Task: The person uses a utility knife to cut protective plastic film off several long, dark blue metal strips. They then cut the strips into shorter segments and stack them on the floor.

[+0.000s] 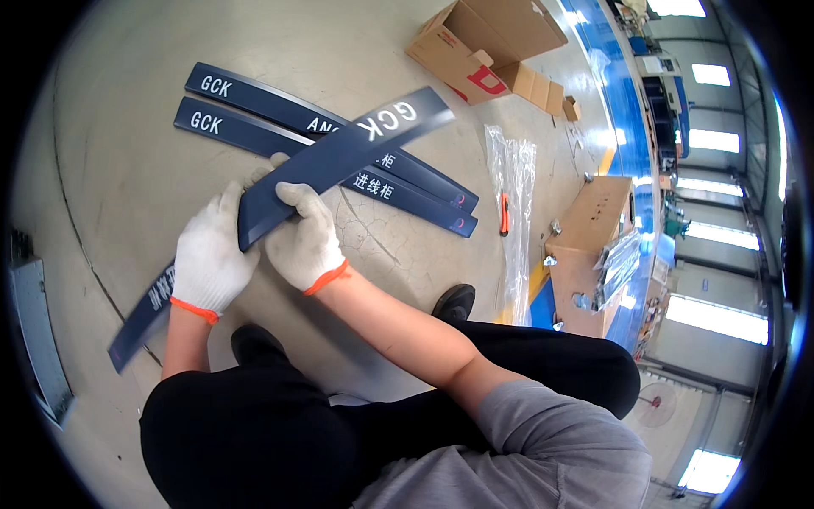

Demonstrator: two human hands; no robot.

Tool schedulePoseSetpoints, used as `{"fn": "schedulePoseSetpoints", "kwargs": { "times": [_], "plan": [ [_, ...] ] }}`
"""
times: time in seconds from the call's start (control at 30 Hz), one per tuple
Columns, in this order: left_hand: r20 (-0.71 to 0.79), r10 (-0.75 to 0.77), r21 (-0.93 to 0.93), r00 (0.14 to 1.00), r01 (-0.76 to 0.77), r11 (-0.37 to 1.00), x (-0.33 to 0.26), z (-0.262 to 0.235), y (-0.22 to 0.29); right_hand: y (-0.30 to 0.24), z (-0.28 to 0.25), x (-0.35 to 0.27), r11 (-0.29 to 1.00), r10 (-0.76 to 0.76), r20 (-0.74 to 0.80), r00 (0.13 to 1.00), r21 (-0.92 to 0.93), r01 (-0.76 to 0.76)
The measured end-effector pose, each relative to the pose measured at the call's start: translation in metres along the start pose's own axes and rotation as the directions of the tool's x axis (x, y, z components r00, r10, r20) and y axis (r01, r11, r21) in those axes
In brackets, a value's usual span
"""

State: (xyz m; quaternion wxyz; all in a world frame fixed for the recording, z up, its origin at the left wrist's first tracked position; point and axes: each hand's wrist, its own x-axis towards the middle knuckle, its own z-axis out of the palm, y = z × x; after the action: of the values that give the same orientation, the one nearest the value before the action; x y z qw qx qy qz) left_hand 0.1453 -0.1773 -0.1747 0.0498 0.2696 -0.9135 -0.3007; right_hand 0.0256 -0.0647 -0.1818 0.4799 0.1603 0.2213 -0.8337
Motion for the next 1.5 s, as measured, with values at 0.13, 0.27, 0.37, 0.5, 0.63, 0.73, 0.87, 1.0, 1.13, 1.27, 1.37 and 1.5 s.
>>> {"fn": "schedulePoseSetpoints", "kwargs": {
  "times": [0.13, 0.27, 0.37, 0.5, 0.63, 0.73, 0.87, 1.0, 1.13, 1.27, 1.37, 1.5],
  "plan": [
    [0.039, -0.133, -0.011, 0.990, 0.133, 0.991, 0.000, 0.003, 0.000, -0.072, -0.101, 0.043, -0.334, 0.200, 0.666, 0.719, -0.643, 0.689],
    [0.004, -0.330, 0.010, 0.944, 0.330, 0.944, -0.015, -0.010, -0.027, -0.111, -0.096, 0.076, 0.027, -0.412, 0.145, 0.900, -0.985, 0.170],
    [-0.036, -0.379, -0.027, 0.925, 0.378, 0.925, -0.015, -0.010, -0.043, -0.143, -0.109, 0.103, -0.419, -0.536, 0.250, 0.806, -0.908, 0.003],
    [0.003, -0.454, -0.015, 0.891, 0.454, 0.891, -0.017, -0.014, -0.041, -0.117, -0.100, 0.125, -0.620, -0.441, 0.320, 0.838, -0.784, -0.027],
    [0.035, -0.416, -0.043, 0.909, 0.417, 0.908, -0.017, -0.010, -0.031, -0.096, -0.095, 0.137, -0.643, -0.453, 0.260, 0.853, -0.758, -0.111],
    [0.038, -0.362, -0.022, 0.931, 0.363, 0.932, -0.022, -0.004, -0.035, -0.098, -0.094, 0.140, -0.646, -0.401, 0.190, 0.896, -0.753, -0.129],
    [0.056, -0.361, -0.018, 0.931, 0.363, 0.932, -0.025, 0.001, -0.037, -0.098, -0.102, 0.139, -0.650, -0.258, 0.149, 0.954, -0.758, -0.057],
    [0.059, -0.411, -0.038, 0.910, 0.414, 0.910, -0.033, 0.003, -0.037, -0.110, -0.115, 0.134, -0.471, -0.114, 0.138, 0.984, -0.879, 0.069],
    [0.063, -0.450, -0.112, 0.891, 0.454, 0.884, -0.045, 0.011, -0.044, -0.116, -0.117, 0.128, -0.619, -0.001, 0.187, 0.982, -0.772, 0.146],
    [0.098, -0.472, -0.103, 0.876, 0.480, 0.871, -0.051, 0.017, -0.046, -0.118, -0.115, 0.128, -0.716, -0.075, 0.101, 0.992, -0.698, 0.017],
    [0.070, -0.444, -0.088, 0.893, 0.449, 0.889, -0.062, 0.020, -0.044, -0.123, -0.105, 0.105, -0.346, -0.206, 0.145, 0.968, -0.936, 0.067],
    [0.038, -0.393, -0.047, 0.919, 0.394, 0.918, -0.070, 0.016, -0.034, -0.143, -0.070, 0.086, 0.636, -0.117, -0.069, 0.991, -0.771, 0.021]
  ]
}}
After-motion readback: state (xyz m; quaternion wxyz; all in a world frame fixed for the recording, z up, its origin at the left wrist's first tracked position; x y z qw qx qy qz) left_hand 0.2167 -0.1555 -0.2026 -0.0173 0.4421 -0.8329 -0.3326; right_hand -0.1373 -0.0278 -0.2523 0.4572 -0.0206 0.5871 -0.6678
